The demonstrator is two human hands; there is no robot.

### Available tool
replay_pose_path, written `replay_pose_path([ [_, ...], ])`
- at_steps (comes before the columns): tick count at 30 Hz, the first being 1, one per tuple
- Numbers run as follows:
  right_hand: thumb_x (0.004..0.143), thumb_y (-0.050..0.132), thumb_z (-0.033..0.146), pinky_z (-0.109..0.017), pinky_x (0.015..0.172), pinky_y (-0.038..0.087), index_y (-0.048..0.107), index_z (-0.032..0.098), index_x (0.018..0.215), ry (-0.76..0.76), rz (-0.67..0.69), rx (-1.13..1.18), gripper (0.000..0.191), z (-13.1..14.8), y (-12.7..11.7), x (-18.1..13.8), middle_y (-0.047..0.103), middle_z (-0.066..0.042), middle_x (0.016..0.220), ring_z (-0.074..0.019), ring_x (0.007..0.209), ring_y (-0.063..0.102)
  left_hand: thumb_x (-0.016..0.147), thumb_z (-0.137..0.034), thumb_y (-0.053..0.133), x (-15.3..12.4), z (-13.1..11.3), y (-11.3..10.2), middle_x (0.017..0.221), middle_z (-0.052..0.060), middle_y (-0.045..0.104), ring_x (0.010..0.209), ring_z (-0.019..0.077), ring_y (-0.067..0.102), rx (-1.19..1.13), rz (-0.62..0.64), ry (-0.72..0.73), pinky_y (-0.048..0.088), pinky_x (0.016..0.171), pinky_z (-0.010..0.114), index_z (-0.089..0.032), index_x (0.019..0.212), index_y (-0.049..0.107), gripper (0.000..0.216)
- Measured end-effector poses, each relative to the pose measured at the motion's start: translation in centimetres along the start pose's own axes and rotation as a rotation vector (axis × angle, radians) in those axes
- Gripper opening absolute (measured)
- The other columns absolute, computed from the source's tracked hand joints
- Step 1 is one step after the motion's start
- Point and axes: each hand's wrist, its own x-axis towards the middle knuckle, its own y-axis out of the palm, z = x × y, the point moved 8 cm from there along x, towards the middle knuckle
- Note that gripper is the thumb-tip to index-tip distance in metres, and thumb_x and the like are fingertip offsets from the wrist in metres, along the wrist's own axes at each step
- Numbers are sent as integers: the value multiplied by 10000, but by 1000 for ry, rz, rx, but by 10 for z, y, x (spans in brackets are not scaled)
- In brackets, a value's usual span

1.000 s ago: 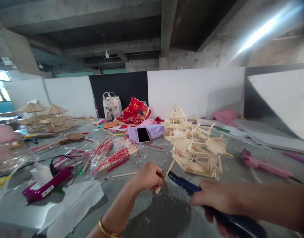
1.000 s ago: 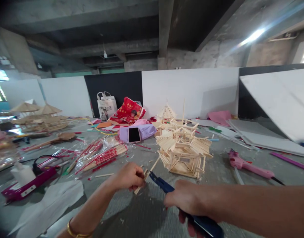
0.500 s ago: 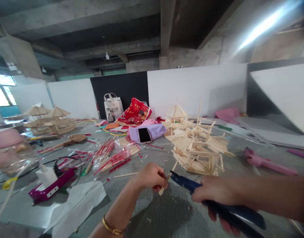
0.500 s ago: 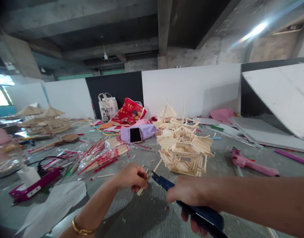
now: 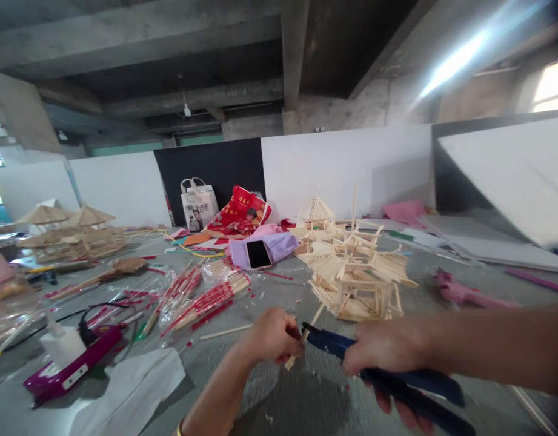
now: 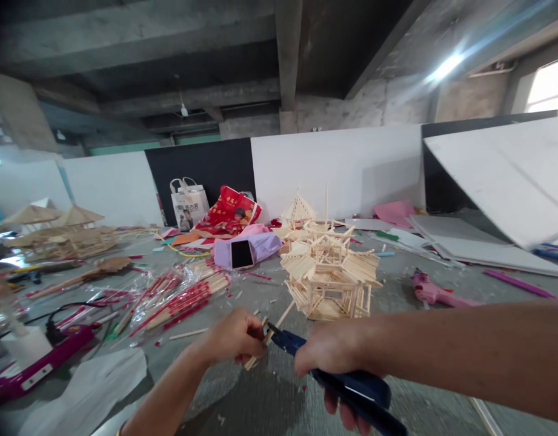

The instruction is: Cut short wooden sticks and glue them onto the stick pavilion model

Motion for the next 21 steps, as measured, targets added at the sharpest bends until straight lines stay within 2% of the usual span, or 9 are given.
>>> replay_pose_path([
  [6, 700, 328, 124, -261, 307, 421, 440, 133, 576, -60, -107, -17, 167, 9, -2, -8, 487, -19, 510, -121, 325, 471, 537, -256, 586, 2, 5, 2, 431, -37, 501, 416, 92, 485, -3, 23, -23, 354, 401, 179, -144, 502, 545, 125],
  [12, 707, 363, 152, -233, 270, 399, 443, 146, 573, -139, -180, -75, 156, 11, -7, -4, 445, 18, 463, -101, 295, 432, 523, -266, 602, 3, 7, 7, 427, -40, 501, 388, 80, 468, -89, 70, -81, 372, 388, 177, -136, 516, 567, 134],
  [18, 644, 435, 203, -232, 216, 356, 421, 155, 492, -196, -326, -206, 161, 13, -18, 9, 403, 31, 398, -95, 264, 380, 518, -204, 589, 2, 7, 1, 397, -23, 491, 368, 88, 460, -54, 16, -106, 350, 366, 187, -129, 479, 565, 88],
  [21, 647, 447, 221, -239, 201, 346, 411, 156, 466, -244, -336, -246, 196, 18, -19, 17, 385, 39, 373, -96, 248, 364, 510, -176, 571, -1, 7, -1, 386, -18, 487, 362, 91, 460, 6, -9, -126, 348, 364, 191, -132, 448, 551, 79],
])
